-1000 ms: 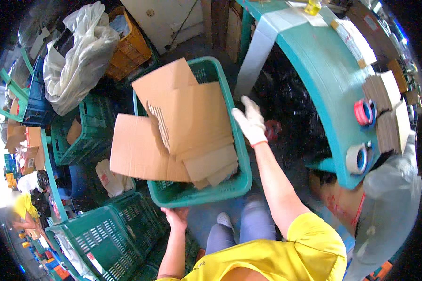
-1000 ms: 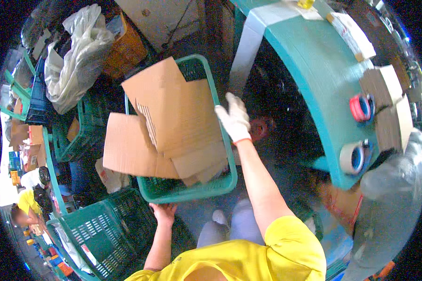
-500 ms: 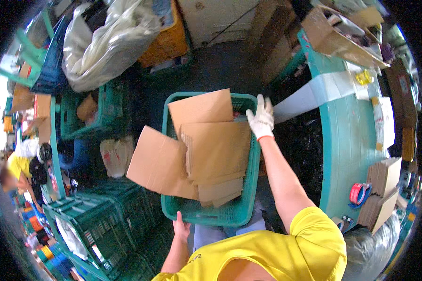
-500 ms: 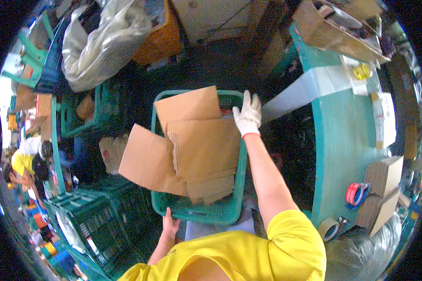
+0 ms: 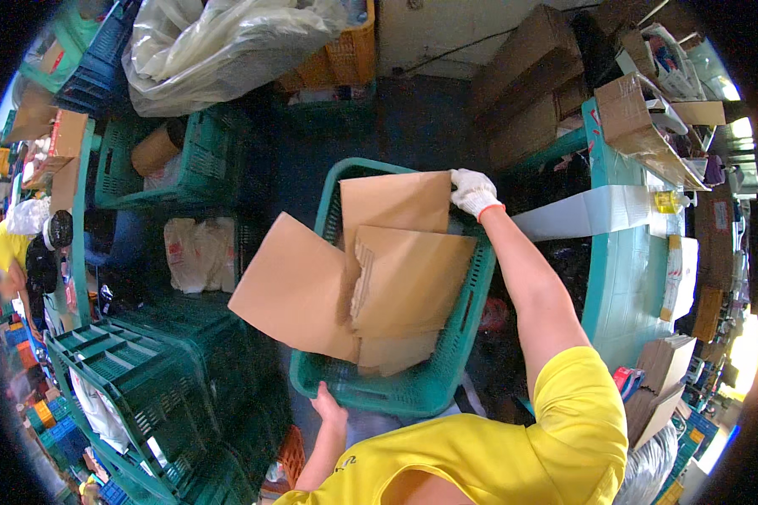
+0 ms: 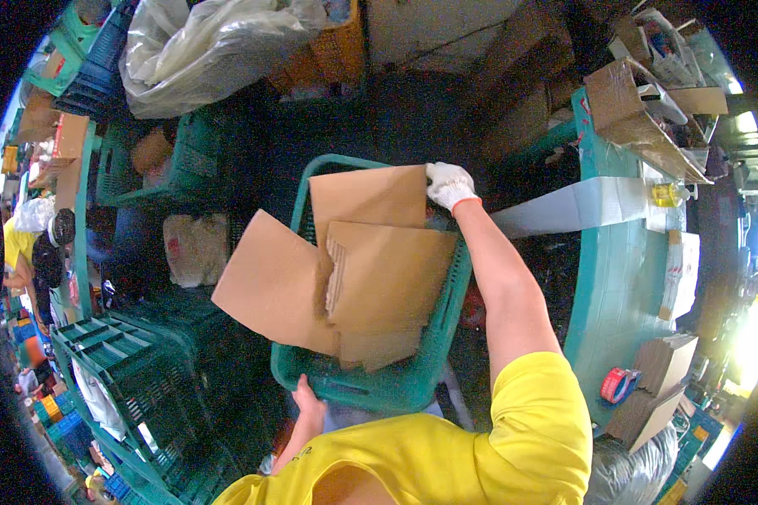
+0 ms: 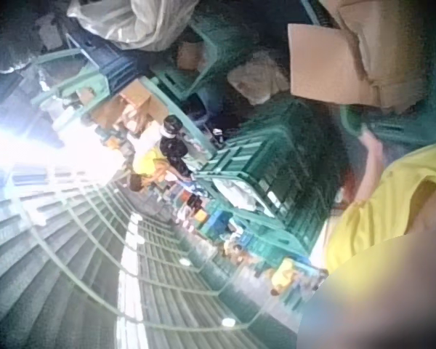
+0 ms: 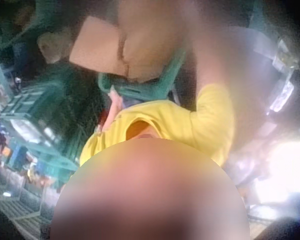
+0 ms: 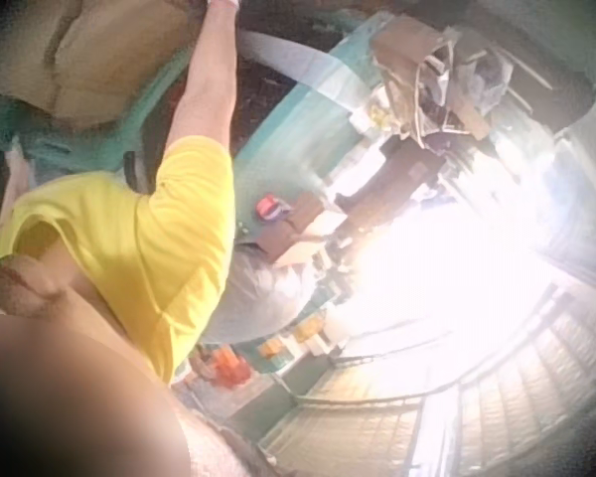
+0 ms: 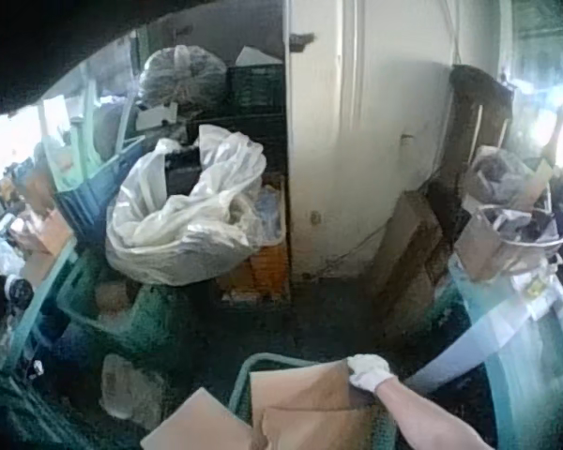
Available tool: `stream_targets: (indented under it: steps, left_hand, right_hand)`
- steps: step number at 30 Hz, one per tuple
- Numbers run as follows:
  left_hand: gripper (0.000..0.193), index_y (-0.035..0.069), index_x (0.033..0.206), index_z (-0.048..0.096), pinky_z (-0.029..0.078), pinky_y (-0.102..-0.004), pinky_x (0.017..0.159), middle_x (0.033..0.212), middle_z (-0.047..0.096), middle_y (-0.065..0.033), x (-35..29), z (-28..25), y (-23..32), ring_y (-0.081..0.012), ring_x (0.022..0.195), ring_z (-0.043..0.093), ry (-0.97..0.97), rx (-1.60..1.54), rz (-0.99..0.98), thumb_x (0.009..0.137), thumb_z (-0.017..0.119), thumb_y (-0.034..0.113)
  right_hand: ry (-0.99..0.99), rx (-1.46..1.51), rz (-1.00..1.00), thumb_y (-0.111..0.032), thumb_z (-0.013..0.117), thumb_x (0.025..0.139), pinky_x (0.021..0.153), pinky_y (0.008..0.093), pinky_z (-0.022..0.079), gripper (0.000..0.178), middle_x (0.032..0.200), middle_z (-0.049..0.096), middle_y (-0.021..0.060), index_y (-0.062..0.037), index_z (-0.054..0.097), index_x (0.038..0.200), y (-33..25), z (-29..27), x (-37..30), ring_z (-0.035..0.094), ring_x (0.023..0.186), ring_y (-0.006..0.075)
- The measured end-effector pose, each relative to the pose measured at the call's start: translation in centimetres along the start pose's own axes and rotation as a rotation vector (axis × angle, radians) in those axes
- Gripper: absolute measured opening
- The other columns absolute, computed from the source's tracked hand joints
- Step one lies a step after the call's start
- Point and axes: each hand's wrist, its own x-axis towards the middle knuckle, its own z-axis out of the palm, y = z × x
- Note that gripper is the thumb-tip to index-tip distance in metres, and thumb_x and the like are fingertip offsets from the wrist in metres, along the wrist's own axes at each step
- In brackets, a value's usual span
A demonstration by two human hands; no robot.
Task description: The person moves a green basket of cardboard, then a yellow basket of small items, and places them on a table. They then pack a small item into a black plastic bag, seal it with tape, and affix a shipping label.
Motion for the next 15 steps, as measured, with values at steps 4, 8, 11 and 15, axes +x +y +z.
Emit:
stream_targets:
  steps: [4,8,11,15]
  left_hand:
    - [0.041,0.000,0.121,0.044,0.050,-0.0470,0.081,0.117,0.053,-0.0136,0.1,1.1,-1.2,-0.0283,0.101,0.056,0.207,-0.053,0.080,0.083,0.059,0.003]
    - [0.035,0.000,0.117,0.050,0.049,-0.0435,0.083,0.112,0.057,-0.0128,0.5,0.7,-0.9,-0.0287,0.095,0.058,0.135,-0.036,0.131,0.083,0.058,0.002]
    - [0.035,0.001,0.117,0.051,0.049,-0.0434,0.080,0.110,0.057,-0.0125,0.5,0.6,-0.1,-0.0280,0.093,0.059,0.072,0.041,0.254,0.082,0.058,0.004]
    - [0.038,0.000,0.117,0.052,0.049,-0.0415,0.079,0.108,0.058,-0.0111,0.9,2.4,0.5,-0.0255,0.092,0.058,0.049,0.065,0.190,0.080,0.059,0.006]
  right_hand:
    - [-0.114,0.018,-0.094,-0.021,0.056,0.075,0.082,0.0424,0.050,0.032,0.106,0.064,0.0136,-0.0119,0.062,0.106,0.6,-0.8,0.9,0.060,0.099,0.0329]
    - [-0.141,0.037,-0.136,-0.023,0.057,0.075,0.081,0.0426,0.051,0.029,0.102,0.065,0.0151,-0.0109,0.065,0.100,0.3,-2.5,0.7,0.061,0.097,0.0336]
    - [-0.101,0.084,-0.124,-0.023,0.060,0.072,0.080,0.0433,0.051,0.030,0.101,0.065,0.0158,-0.0104,0.065,0.099,0.6,-4.1,0.2,0.061,0.095,0.0340]
    - [-0.023,0.068,-0.145,-0.023,0.058,0.074,0.079,0.0436,0.051,0.029,0.097,0.065,0.0167,-0.0093,0.065,0.098,1.1,-5.4,0.0,0.062,0.093,0.0343]
